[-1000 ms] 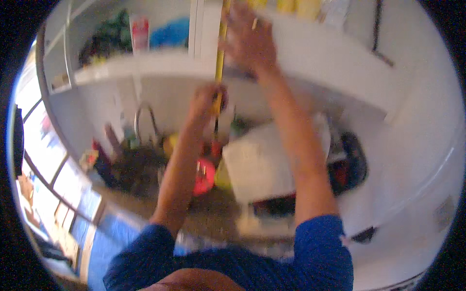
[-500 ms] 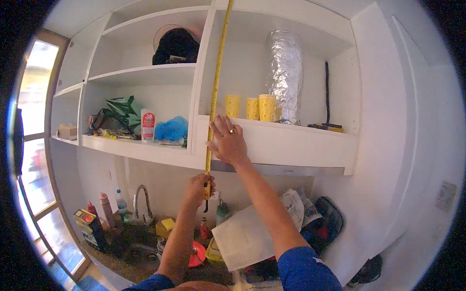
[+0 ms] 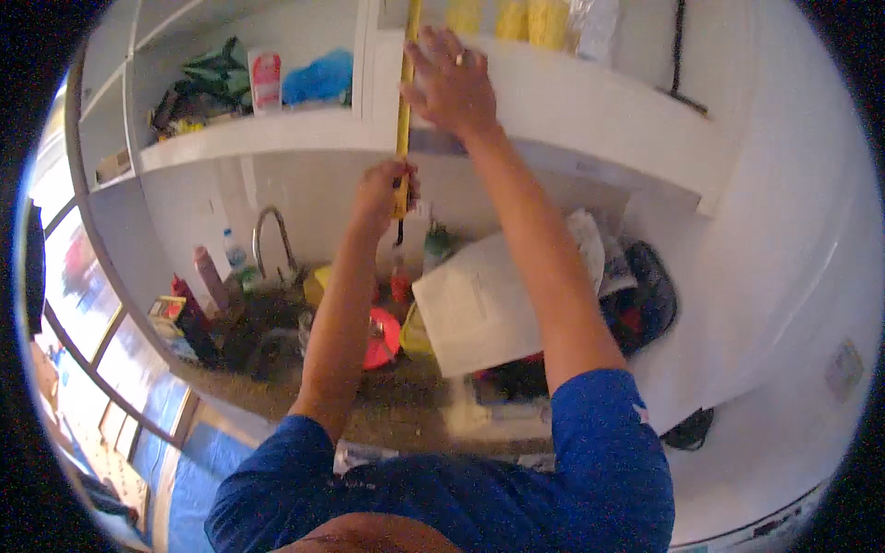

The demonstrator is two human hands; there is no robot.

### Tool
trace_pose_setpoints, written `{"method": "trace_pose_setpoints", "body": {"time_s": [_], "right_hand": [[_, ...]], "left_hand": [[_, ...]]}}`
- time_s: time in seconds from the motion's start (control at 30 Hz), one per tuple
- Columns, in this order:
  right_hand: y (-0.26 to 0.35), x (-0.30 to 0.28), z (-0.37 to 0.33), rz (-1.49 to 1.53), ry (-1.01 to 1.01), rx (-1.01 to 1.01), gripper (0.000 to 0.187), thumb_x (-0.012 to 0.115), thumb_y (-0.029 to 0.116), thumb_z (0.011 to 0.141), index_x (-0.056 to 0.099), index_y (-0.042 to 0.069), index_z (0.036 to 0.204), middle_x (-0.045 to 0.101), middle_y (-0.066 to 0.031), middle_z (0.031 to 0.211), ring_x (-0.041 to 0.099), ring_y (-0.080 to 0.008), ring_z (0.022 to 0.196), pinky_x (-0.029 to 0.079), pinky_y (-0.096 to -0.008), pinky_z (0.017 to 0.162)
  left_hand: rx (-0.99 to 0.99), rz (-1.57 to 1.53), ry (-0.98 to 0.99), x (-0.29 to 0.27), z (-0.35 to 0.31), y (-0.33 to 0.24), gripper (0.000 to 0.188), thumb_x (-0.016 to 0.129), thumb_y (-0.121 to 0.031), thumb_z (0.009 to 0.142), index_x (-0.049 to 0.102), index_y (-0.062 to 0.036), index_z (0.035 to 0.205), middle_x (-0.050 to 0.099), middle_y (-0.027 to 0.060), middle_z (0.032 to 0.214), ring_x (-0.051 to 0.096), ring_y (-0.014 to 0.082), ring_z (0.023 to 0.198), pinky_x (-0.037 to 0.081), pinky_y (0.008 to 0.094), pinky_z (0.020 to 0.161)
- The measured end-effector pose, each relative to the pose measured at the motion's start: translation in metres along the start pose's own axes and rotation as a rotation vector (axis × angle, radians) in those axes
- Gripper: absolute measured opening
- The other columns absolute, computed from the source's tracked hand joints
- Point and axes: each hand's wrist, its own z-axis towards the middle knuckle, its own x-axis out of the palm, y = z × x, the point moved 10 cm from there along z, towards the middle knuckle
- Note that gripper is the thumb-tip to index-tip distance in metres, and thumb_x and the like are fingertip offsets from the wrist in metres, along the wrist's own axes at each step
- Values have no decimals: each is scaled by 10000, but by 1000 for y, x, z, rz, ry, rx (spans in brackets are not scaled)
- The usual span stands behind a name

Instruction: The person measures the height of a kitchen cabinet using a tape measure, extending the tape from the bottom to the top edge while other individuals are present in the room.

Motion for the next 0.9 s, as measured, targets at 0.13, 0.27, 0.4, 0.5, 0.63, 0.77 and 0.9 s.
{"method": "trace_pose_setpoints", "body": {"time_s": [0.13,0.27,0.4,0.5,0.63,0.77,0.9], "right_hand": [[8,-9,12,105,33,-25,695,582,500,968,471,87,1516,383,-183,1598,323,-367,1488,320,-574,1124],[9,-10,12,81,-10,-36,702,597,506,956,476,97,1512,406,-183,1581,360,-367,1466,343,-572,1108],[9,-9,13,73,2,-34,718,611,512,944,475,98,1515,411,-176,1579,360,-364,1466,344,-569,1107],[10,-8,10,75,-8,-42,717,615,510,942,475,100,1514,409,-174,1582,355,-363,1470,343,-569,1105],[8,-8,9,70,-10,-40,708,607,503,951,475,95,1514,402,-175,1587,341,-361,1478,336,-565,1109],[10,-5,9,101,9,-29,706,599,503,959,471,88,1516,379,-172,1604,307,-356,1498,318,-558,1123],[7,-6,9,105,28,-15,716,602,508,958,466,88,1522,364,-168,1616,286,-345,1510,306,-553,1134]], "left_hand": [[29,45,-20,-5,-9,-17,297,569,-276,992,671,3,986,655,104,766,637,222,631,526,358,585],[20,62,-17,-3,-11,-17,358,563,-335,1026,676,4,1002,660,103,779,640,224,632,523,355,586],[24,34,2,-3,-8,-15,302,565,-285,1013,662,1,1004,656,100,774,641,224,630,522,354,579],[24,8,14,-3,-4,-14,265,582,-257,993,650,-2,1008,653,100,770,640,223,620,521,351,571],[25,35,-6,3,-3,-24,285,606,-295,978,636,-13,1005,650,112,768,635,231,594,519,355,546],[13,47,-84,1,-2,-33,363,620,-373,989,615,-10,1013,651,127,770,640,232,585,520,363,519],[-52,6,-120,2,6,-29,431,647,-428,958,604,-8,1044,661,146,771,652,256,578,524,375,514]]}}
